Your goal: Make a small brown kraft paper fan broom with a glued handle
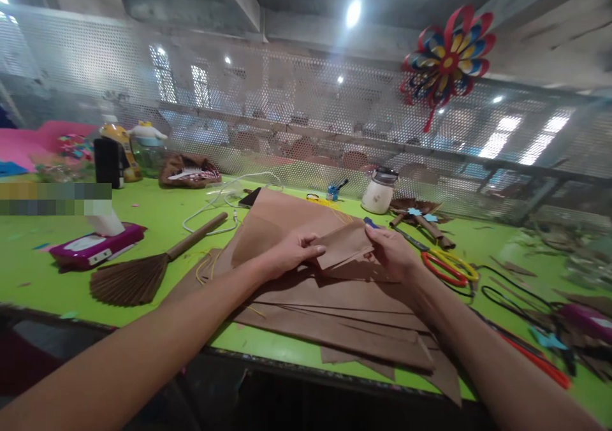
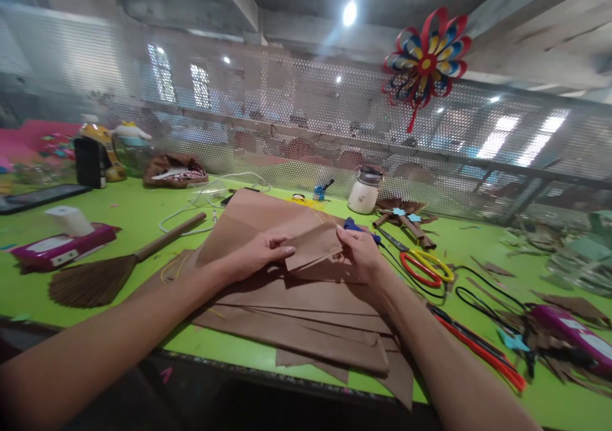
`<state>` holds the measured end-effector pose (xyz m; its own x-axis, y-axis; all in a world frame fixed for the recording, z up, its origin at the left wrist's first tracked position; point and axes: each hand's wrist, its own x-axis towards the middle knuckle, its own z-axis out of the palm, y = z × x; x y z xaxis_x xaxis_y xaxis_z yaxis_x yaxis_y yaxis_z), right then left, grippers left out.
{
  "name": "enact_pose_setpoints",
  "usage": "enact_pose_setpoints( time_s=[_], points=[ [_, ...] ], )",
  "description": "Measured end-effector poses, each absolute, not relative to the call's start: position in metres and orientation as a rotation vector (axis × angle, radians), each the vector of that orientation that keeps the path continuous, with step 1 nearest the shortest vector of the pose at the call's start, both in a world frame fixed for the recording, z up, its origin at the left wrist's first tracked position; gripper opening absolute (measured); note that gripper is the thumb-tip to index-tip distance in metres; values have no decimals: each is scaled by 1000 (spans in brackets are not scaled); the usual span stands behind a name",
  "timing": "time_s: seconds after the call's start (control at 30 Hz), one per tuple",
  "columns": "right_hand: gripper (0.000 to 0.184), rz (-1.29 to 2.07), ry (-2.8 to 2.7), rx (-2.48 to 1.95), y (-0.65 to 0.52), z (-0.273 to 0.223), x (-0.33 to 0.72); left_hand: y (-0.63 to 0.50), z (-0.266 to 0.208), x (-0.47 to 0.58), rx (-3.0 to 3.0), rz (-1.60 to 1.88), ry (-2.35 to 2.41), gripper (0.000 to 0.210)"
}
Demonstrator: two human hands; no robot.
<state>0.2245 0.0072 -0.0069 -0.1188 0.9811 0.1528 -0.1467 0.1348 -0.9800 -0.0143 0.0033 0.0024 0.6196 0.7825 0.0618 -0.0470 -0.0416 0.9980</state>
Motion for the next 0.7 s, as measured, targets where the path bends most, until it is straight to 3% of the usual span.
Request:
enact_pose_setpoints(
  time_s=[0.37,0.7],
  points=[
    [40,932,-1403,-987,10,-12,224,5,1,-14,1439,745,715,35],
    [34,1215,-1416,-1003,7,-7,223,14,-10,-16,1342,826,733,37]
  ],
)
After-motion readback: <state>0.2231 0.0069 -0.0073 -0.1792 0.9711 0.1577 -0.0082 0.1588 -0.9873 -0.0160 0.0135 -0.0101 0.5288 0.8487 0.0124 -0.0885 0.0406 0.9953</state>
